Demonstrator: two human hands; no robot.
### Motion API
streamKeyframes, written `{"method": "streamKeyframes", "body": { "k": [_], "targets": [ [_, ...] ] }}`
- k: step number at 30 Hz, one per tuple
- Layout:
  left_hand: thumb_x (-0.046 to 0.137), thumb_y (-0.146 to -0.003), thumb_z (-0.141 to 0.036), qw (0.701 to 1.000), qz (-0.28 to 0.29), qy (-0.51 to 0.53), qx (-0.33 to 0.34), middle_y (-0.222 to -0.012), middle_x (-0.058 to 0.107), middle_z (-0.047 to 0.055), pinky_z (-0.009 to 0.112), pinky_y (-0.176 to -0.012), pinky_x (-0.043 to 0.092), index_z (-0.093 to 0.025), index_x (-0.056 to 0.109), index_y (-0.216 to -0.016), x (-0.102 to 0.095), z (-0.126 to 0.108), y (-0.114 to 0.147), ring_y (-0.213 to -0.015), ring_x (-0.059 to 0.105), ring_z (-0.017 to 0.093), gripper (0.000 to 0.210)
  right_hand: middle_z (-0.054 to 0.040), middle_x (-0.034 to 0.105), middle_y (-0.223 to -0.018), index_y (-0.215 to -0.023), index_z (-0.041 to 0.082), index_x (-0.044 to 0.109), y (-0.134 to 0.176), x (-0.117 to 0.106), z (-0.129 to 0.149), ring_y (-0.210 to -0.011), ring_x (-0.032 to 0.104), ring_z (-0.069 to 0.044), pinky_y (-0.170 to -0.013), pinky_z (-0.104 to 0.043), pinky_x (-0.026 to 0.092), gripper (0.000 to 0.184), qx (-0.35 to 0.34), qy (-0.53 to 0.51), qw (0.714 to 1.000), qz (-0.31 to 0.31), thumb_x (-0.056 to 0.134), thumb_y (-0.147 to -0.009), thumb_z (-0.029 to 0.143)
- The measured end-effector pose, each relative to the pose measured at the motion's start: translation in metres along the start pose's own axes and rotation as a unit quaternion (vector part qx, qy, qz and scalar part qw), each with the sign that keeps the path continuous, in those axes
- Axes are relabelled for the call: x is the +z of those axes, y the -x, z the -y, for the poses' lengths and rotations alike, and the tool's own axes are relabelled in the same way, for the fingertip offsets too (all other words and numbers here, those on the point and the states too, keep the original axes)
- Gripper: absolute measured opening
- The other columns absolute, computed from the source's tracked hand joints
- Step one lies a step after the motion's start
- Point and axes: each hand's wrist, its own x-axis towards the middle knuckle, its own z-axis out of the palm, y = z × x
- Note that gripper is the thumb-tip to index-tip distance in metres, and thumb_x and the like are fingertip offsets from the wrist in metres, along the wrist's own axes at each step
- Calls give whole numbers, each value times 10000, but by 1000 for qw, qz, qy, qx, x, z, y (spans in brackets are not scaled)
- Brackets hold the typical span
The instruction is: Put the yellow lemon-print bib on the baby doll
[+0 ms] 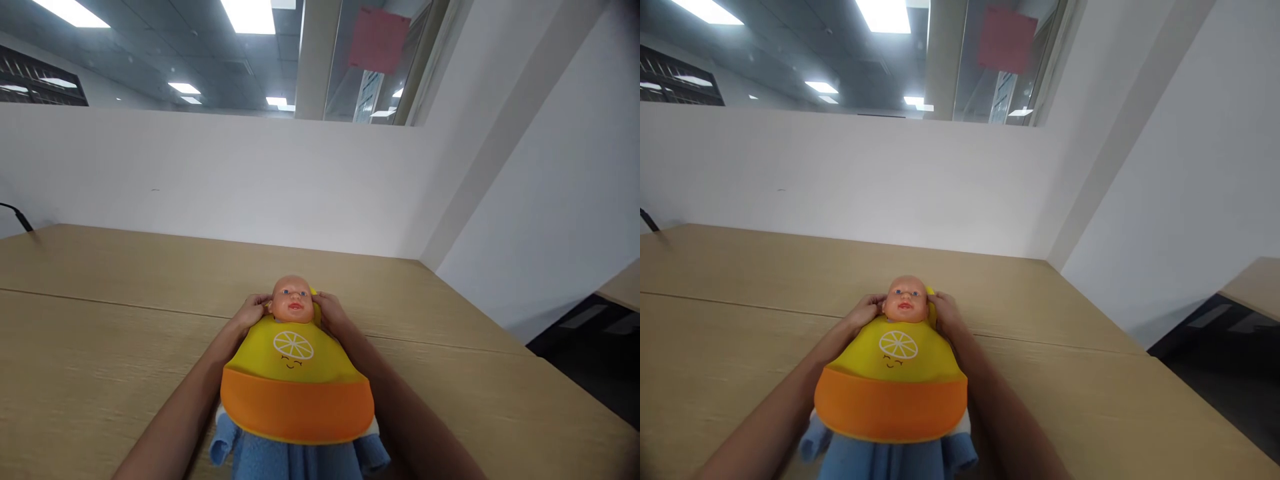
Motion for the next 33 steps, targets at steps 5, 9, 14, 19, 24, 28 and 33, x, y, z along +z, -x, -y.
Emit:
{"method": "streamKeyframes", "body": {
  "k": [5, 9, 14, 19, 24, 28, 33],
  "targets": [
    [567, -507, -144, 998, -51, -20, -10, -651, 641, 27, 266, -568, 428, -141, 641, -670, 3, -9, 12, -614, 565, 177, 179, -31, 631, -720, -728, 162, 559, -5, 0, -1, -682, 558, -156, -597, -239, 430, 232, -25, -40, 996, -71, 537, -667, 384],
    [598, -535, -169, 996, -77, -53, -5, -711, 664, 38, 266, -590, 436, -137, 668, -716, 2, -14, 17, -665, 585, 190, 197, -26, 644, -769, -767, 171, 564, -6, 2, 0, -745, 582, -157, -664, -243, 454, 217, -59, -66, 989, -119, 550, -664, 361],
    [610, -536, -186, 996, -52, -64, -16, -774, 702, 66, 277, -584, 438, -116, 698, -862, -5, -11, 10, -658, 609, 206, 346, -43, 681, -855, -837, 190, 523, -5, 4, -4, -802, 643, -180, -679, -271, 499, 236, -57, -192, 969, -143, 572, -620, 267],
    [627, -521, -177, 998, -35, -47, -6, -783, 712, 77, 273, -582, 440, -109, 702, -860, -8, -5, 3, -681, 628, 221, 354, -69, 701, -889, -937, 184, 610, -11, -3, -10, -812, 645, -198, -672, -293, 506, 283, -43, 61, 994, -86, 517, -675, 236],
    [647, -530, -201, 999, -22, -49, 0, -769, 715, 85, 275, -557, 437, -97, 713, -841, -9, -5, 3, -630, 624, 216, 335, -102, 709, -865, -799, 154, 683, -8, -3, -6, -841, 635, -240, -742, -329, 475, 202, -46, 160, 985, -38, 543, -664, 209],
    [637, -546, -204, 998, -35, -57, 7, -787, 717, 85, 279, -562, 442, -105, 719, -849, -7, -7, 9, -635, 618, 214, 329, -112, 705, -944, -906, 175, 702, 3, -2, 0, -881, 628, -268, -749, -344, 460, 268, -85, 239, 967, -11, 593, -695, 299],
    [638, -555, -216, 995, -61, -75, 25, -833, 715, 82, 282, -607, 452, -117, 719, -814, -5, -10, 11, -708, 625, 226, 289, -85, 710, -964, -965, 180, 698, 4, -2, 6, -899, 638, -272, -711, -341, 488, 310, -90, 143, 984, 51, 596, -695, 290]
  ]
}}
